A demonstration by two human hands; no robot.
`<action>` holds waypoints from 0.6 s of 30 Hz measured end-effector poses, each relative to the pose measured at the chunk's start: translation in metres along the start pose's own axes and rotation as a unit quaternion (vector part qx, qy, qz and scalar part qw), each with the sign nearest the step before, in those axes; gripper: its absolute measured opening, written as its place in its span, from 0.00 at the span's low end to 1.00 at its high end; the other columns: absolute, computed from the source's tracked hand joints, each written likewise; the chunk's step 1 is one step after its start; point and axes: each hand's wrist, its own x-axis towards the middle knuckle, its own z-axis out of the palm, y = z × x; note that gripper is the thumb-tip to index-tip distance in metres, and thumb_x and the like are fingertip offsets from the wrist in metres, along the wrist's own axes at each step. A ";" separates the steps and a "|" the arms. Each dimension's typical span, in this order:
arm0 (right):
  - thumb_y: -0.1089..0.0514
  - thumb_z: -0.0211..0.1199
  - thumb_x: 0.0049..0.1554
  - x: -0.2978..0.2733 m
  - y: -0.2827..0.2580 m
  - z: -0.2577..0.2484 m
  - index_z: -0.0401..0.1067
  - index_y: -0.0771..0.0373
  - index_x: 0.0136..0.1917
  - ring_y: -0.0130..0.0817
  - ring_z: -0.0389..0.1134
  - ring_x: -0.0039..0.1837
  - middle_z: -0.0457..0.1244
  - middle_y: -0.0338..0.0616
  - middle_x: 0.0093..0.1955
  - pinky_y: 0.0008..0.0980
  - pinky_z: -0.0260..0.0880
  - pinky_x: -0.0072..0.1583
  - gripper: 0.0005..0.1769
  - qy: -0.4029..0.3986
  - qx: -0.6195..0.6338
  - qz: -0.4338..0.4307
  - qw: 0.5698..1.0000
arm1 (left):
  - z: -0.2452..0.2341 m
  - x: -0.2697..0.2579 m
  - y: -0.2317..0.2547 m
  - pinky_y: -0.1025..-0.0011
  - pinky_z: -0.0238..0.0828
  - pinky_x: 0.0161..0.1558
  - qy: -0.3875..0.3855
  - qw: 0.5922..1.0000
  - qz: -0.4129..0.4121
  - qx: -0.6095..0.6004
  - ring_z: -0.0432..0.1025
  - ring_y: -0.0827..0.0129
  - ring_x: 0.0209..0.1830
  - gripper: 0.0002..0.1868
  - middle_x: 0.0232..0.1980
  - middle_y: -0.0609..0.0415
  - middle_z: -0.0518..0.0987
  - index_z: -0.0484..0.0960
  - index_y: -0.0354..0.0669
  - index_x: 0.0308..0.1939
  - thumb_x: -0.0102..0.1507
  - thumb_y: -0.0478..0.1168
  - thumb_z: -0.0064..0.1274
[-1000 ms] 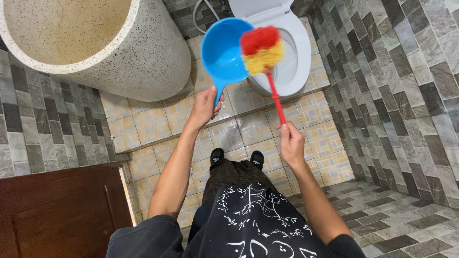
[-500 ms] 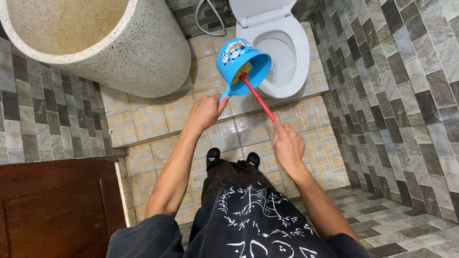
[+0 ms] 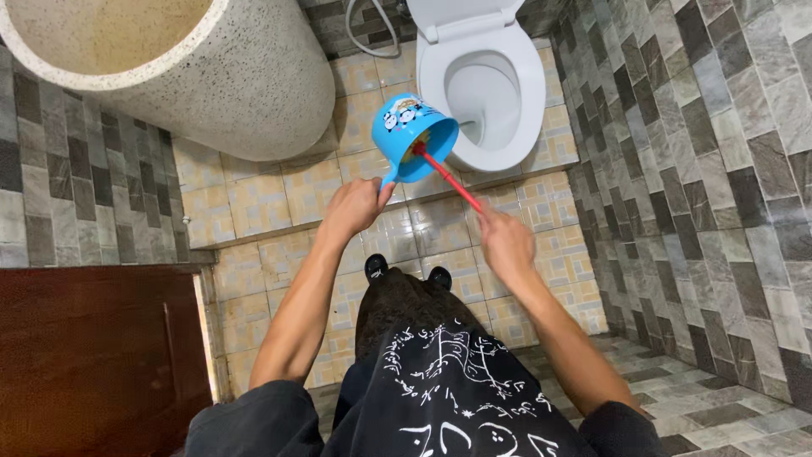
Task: The person holds a blue plastic bucket and a red-handled toilet brush. They repeatedly dip the brush into the bucket, swirl it to wet the bristles, and then lift it out. The person then moves the brush over the open toilet bowl and scrubs the interior surfaces.
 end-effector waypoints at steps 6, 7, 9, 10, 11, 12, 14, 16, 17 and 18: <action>0.49 0.57 0.67 0.023 0.029 0.017 0.77 0.56 0.66 0.15 0.52 0.25 0.57 0.26 0.28 0.18 0.50 0.25 0.19 -0.275 0.522 0.201 0.782 | 0.013 -0.002 -0.009 0.43 0.70 0.38 0.023 1.000 0.005 -0.016 0.74 0.35 0.34 0.25 0.30 0.34 0.80 0.80 0.39 0.36 0.71 0.56 0.42; 0.50 0.56 0.67 0.027 0.028 0.018 0.76 0.56 0.67 0.16 0.53 0.26 0.58 0.28 0.28 0.20 0.52 0.26 0.19 -0.232 0.457 0.165 0.843 | 0.012 -0.002 -0.011 0.43 0.69 0.38 0.016 0.999 -0.010 -0.042 0.74 0.35 0.34 0.25 0.30 0.34 0.80 0.81 0.39 0.36 0.71 0.56 0.42; 0.50 0.56 0.67 0.031 0.021 0.019 0.75 0.58 0.68 0.20 0.54 0.28 0.58 0.32 0.29 0.25 0.55 0.29 0.20 -0.140 0.310 0.087 0.936 | 0.009 -0.004 -0.012 0.43 0.69 0.38 0.001 0.995 -0.041 -0.094 0.74 0.35 0.33 0.24 0.29 0.34 0.80 0.81 0.40 0.36 0.70 0.55 0.42; 0.51 0.56 0.66 0.030 0.016 0.019 0.74 0.59 0.69 0.21 0.55 0.30 0.58 0.34 0.29 0.27 0.56 0.31 0.21 -0.093 0.231 0.046 0.967 | 0.008 -0.001 -0.014 0.43 0.69 0.38 0.010 0.994 -0.033 -0.099 0.74 0.35 0.34 0.24 0.29 0.34 0.79 0.81 0.40 0.36 0.71 0.55 0.42; 0.51 0.56 0.66 0.029 0.010 0.020 0.74 0.59 0.69 0.23 0.56 0.31 0.58 0.36 0.29 0.29 0.58 0.32 0.22 -0.046 0.148 0.003 0.988 | 0.007 0.001 -0.015 0.43 0.69 0.38 0.022 0.994 -0.026 -0.106 0.74 0.34 0.34 0.23 0.30 0.34 0.79 0.81 0.39 0.36 0.71 0.55 0.42; 0.51 0.56 0.66 0.027 0.004 0.020 0.73 0.60 0.70 0.25 0.57 0.32 0.58 0.38 0.30 0.31 0.59 0.34 0.22 0.001 0.064 -0.041 0.997 | 0.007 0.003 -0.018 0.43 0.70 0.38 0.033 0.993 -0.019 -0.113 0.74 0.34 0.35 0.23 0.30 0.34 0.79 0.81 0.39 0.36 0.71 0.55 0.43; 0.52 0.57 0.66 0.021 -0.008 0.024 0.75 0.59 0.67 0.34 0.63 0.32 0.65 0.43 0.34 0.34 0.60 0.36 0.20 0.144 -0.152 -0.143 0.967 | 0.003 0.009 -0.019 0.43 0.70 0.38 0.034 0.993 -0.028 -0.106 0.74 0.35 0.34 0.24 0.30 0.34 0.79 0.80 0.38 0.35 0.71 0.55 0.43; 0.52 0.57 0.67 0.025 -0.015 0.031 0.75 0.60 0.67 0.32 0.65 0.33 0.65 0.41 0.35 0.32 0.61 0.37 0.19 0.183 -0.176 -0.175 0.951 | -0.002 0.014 -0.024 0.43 0.69 0.38 0.040 0.993 -0.026 -0.109 0.74 0.35 0.34 0.24 0.30 0.34 0.79 0.80 0.38 0.36 0.71 0.55 0.43; 0.52 0.57 0.68 0.032 -0.017 0.033 0.74 0.62 0.68 0.26 0.64 0.33 0.62 0.37 0.34 0.28 0.63 0.38 0.20 0.153 -0.096 -0.158 0.971 | -0.005 0.018 -0.027 0.43 0.69 0.38 0.049 0.992 -0.020 -0.116 0.74 0.34 0.34 0.23 0.30 0.34 0.79 0.80 0.38 0.37 0.71 0.54 0.43; 0.52 0.56 0.69 0.037 -0.019 0.036 0.73 0.63 0.69 0.19 0.63 0.33 0.59 0.33 0.33 0.24 0.64 0.39 0.20 0.122 -0.016 -0.140 0.982 | -0.007 0.021 -0.030 0.42 0.68 0.38 0.058 0.991 -0.014 -0.123 0.74 0.34 0.34 0.23 0.30 0.33 0.79 0.80 0.38 0.37 0.71 0.54 0.43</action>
